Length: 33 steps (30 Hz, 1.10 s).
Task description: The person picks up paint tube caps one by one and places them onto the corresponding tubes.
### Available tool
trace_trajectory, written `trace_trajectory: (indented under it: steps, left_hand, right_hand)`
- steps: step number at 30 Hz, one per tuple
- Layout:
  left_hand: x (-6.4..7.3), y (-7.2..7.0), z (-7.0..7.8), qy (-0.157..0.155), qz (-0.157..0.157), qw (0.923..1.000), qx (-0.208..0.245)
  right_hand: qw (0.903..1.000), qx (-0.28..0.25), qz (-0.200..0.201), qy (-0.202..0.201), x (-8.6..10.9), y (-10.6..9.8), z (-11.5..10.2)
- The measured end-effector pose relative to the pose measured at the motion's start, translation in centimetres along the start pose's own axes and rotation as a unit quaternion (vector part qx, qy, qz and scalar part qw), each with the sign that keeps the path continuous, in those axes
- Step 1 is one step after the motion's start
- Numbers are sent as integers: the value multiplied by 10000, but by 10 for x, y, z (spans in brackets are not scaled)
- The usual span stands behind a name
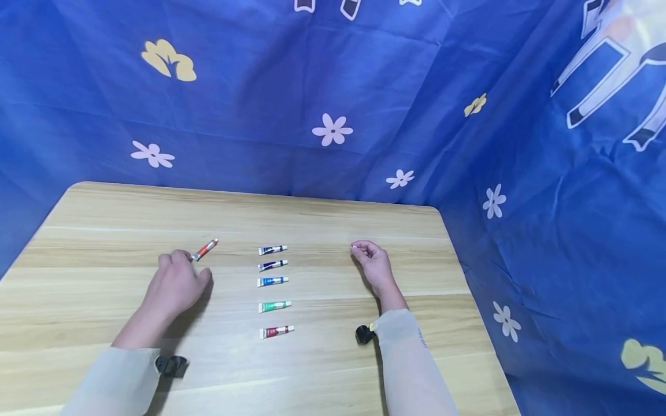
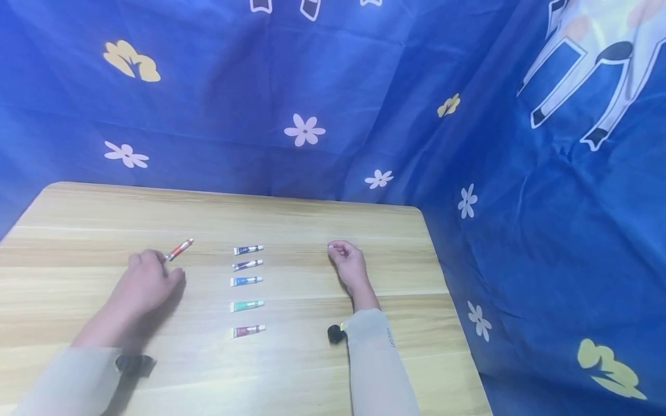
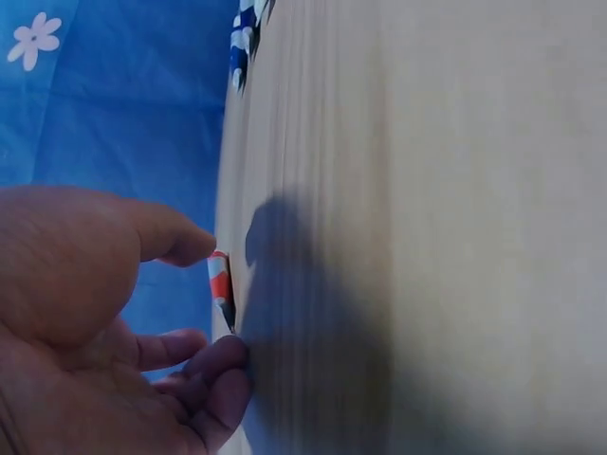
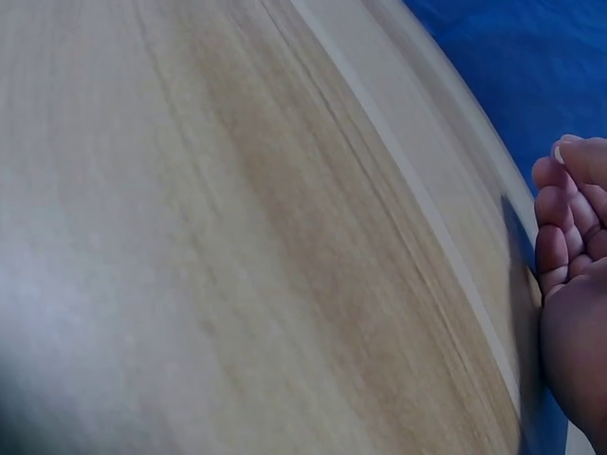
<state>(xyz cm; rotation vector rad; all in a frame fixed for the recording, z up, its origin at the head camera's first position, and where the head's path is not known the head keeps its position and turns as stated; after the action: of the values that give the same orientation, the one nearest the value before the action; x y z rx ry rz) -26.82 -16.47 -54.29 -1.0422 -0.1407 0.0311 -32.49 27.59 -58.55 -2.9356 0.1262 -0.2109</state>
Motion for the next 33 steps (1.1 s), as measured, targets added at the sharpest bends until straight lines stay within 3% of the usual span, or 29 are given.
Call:
trace_trajectory:
  steps: [6, 14, 24, 33]
  left_hand:
    - [-18, 2, -2, -157, 32, 9997, 167]
    - [-33, 2, 1, 25, 16, 10000, 65]
    - [-36, 0, 3, 182, 23, 9997, -142]
    - [-33, 1, -1, 181, 119, 9998, 21]
  right_hand:
    - [9999, 6, 21, -121, 1, 2, 0]
    - [9998, -30, 73, -197, 2, 4, -2]
    - [9998, -71, 79, -192, 1, 4, -1]
    - [9998, -1, 78, -191, 1, 3, 1]
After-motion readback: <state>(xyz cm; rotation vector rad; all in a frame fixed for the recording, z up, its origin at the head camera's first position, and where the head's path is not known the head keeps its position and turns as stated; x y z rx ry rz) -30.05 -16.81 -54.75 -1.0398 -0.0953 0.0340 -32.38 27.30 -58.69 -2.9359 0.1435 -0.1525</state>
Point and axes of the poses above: each hand's wrist, its own x-axis away from the middle knuckle, its own y-axis out of the palm, z = x × y, the point moved 4 cm from there along -x, towards the middle knuckle, and after that the axes turned 3 degrees about -y, right-handed, at the moved point
